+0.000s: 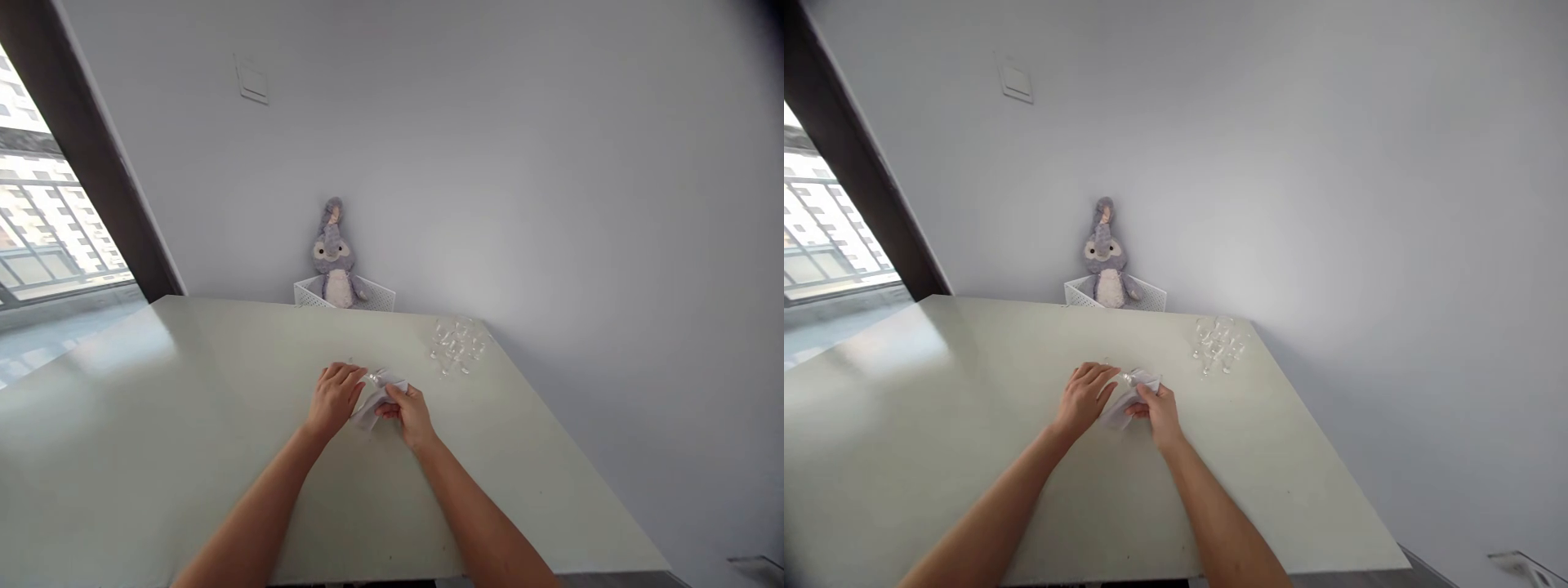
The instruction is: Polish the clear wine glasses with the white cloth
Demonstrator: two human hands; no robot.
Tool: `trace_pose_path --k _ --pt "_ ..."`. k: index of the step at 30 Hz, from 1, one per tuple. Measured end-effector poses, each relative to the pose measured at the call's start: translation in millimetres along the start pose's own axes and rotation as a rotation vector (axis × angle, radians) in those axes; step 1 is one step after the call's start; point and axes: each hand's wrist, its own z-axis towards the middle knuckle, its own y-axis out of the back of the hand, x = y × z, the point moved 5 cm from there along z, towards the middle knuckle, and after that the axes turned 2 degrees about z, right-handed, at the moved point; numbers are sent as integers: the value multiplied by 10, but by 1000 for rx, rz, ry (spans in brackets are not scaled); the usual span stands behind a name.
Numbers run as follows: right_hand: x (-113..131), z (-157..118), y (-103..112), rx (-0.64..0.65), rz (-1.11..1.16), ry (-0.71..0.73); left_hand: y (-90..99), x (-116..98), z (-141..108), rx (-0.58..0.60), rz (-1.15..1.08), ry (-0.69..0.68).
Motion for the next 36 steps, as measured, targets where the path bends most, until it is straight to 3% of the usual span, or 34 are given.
trace_pose_path --k 3,7,12,17,22,27,29,32,34,36 --pt "-8 28 22 50 143 -112 -17 -49 9 49 102 -171" --pt "-17 11 -8 142 100 -163 -56 45 23 102 107 -163" --pt "202 -44 12 355 -377 43 -97 138 12 235 90 -88" --pt "419 -55 89 416 -856 316 -114 182 -11 318 -20 90" --pt "473 49 161 265 -1132 549 -100 222 -12 417 -77 290" --pt "617 6 308 -115 -1145 825 7 347 15 333 -26 451" --pt "639 -82 255 -164 -1156 909 42 408 20 282 3 494" --pt "547 -220 -27 49 -1270 988 41 436 20 248 41 483" --pt "452 -293 -218 201 -1340 1012 3 385 15 257 102 401" --pt "393 -322 -325 253 -1369 1013 -72 283 -1 300 179 266"
